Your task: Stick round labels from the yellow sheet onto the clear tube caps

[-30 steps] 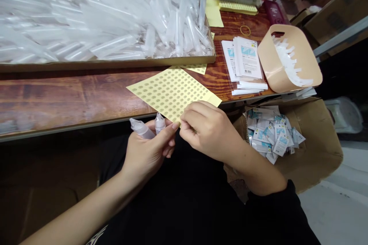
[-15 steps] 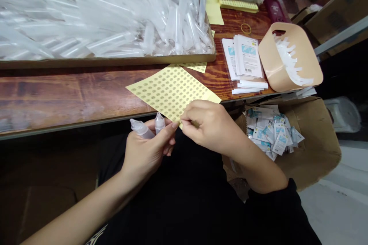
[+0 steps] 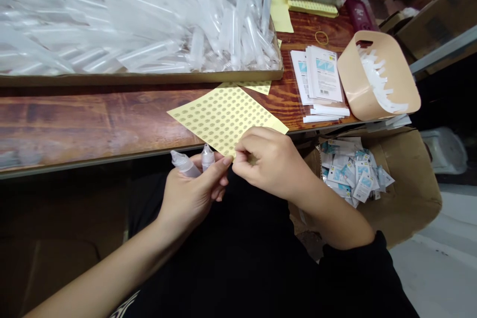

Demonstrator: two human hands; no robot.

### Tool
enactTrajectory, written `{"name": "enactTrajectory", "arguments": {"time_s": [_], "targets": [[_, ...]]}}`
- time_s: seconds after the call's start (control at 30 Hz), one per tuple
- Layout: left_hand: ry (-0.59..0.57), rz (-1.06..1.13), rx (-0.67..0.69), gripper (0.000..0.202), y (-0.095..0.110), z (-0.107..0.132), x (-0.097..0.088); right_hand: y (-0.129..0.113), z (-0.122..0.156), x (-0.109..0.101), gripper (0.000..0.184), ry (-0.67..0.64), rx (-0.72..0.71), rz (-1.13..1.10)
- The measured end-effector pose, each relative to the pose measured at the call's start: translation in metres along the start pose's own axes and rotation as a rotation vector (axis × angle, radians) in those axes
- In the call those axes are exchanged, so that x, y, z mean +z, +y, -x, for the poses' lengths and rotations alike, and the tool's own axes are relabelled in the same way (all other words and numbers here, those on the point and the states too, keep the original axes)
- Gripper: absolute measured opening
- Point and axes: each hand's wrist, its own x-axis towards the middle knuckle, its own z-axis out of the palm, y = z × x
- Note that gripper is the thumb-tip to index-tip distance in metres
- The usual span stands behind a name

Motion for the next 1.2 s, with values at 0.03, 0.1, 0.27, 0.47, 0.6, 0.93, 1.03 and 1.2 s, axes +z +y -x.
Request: {"name": "enactTrajectory", "arguments": {"time_s": [0.03, 0.1, 0.27, 0.47, 0.6, 0.93, 1.03, 1.2], "targets": [[0.005, 0.005, -0.004, 0.026, 0.000, 0.000, 0.000, 0.001, 0.000, 0.000, 0.016, 0.007, 0.013, -0.014], [0.016, 0.025, -0.019, 0.028, 0.001, -0.001, 0.000, 0.003, -0.002, -0.001, 0.015, 0.030, 0.037, -0.032], [0.011, 0.183, -0.141, 0.033, 0.008, -0.003, 0.000, 0.016, -0.007, 0.002, 0.013, 0.148, -0.018, -0.039], [0.034, 0.320, -0.342, 0.031, 0.022, -0.001, -0.019, 0.041, -0.016, 0.017, 0.016, 0.125, -0.126, 0.027], [0.167, 0.312, -0.356, 0.039, 0.035, 0.008, -0.034, 0.048, -0.023, 0.023, 0.015, 0.203, -0.145, 0.003], [0.092, 0.702, -0.564, 0.046, 0.068, 0.019, -0.020, -0.033, 0.012, 0.025, 0.013, 0.295, -0.582, 0.199], [0.101, 0.717, -0.574, 0.052, 0.067, 0.018, -0.015, -0.037, 0.015, 0.029, 0.007, 0.293, -0.634, 0.211], [0.099, 0.687, -0.604, 0.058, 0.062, 0.016, -0.014, -0.034, 0.014, 0.034, 0.013, 0.210, -0.627, 0.198]]}}
